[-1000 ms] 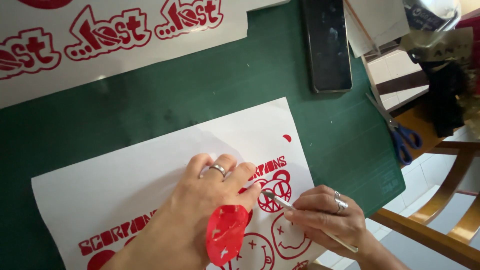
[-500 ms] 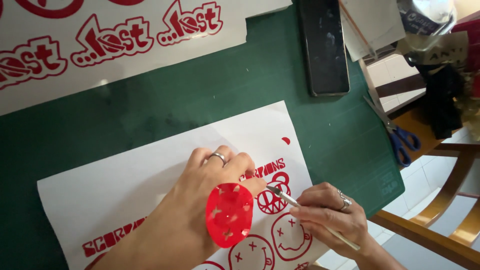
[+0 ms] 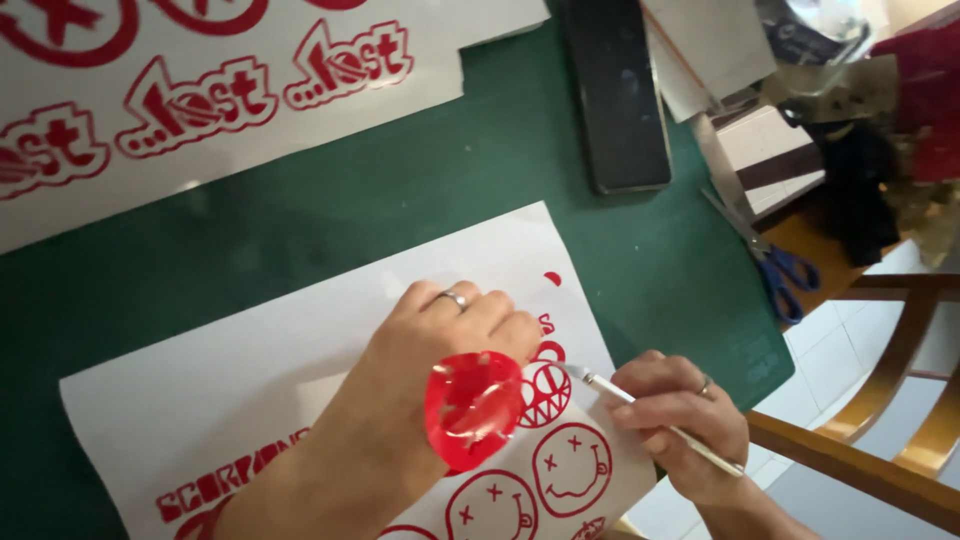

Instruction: Using a weeding tool to remove excess red vinyl from a sheet of printed stickers.

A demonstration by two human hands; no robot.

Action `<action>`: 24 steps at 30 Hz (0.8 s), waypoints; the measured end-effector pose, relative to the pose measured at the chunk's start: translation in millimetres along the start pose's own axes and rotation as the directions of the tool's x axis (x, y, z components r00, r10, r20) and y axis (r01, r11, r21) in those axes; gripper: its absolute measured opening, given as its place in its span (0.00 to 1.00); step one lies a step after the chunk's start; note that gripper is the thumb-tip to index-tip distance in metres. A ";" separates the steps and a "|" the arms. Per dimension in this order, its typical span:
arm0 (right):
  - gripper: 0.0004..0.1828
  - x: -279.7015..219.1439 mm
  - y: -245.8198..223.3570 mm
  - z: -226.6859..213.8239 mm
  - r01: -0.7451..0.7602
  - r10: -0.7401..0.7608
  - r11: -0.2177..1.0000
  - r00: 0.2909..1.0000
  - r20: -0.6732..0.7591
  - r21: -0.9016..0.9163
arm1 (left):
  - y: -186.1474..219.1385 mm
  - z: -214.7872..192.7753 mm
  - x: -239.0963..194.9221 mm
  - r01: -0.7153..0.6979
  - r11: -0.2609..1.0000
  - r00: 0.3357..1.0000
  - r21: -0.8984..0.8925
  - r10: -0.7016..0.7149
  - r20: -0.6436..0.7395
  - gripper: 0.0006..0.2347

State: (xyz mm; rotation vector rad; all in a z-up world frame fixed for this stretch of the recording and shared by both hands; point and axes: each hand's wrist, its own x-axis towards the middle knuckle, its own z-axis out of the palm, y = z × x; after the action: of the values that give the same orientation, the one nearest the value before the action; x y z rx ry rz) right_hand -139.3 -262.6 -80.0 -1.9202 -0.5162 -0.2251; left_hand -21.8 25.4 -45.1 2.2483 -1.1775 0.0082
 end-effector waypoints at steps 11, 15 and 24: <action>0.16 -2.8 -9.8 -7.1 -0.126 0.112 0.980 0.989 -0.095 -0.157 | -3.7 -4.6 -9.5 0.014 0.979 0.996 -0.202 0.005 0.093 0.09; 0.14 -6.1 -9.3 -8.9 -0.165 0.159 0.969 0.986 -0.047 -0.187 | -5.4 2.3 -10.6 -0.029 0.996 0.996 -0.090 0.036 0.079 0.11; 0.13 -4.5 -7.6 -14.4 -0.211 0.209 0.956 0.977 -0.034 -0.204 | -9.2 5.4 -14.4 -0.063 0.995 0.989 -0.072 0.073 0.132 0.22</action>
State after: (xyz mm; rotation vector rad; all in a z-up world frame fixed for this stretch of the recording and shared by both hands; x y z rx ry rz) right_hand -145.6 -274.4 -69.6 -2.1580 -0.2856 -0.1565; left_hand -25.0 37.4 -58.0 2.1769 -1.3051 -0.1560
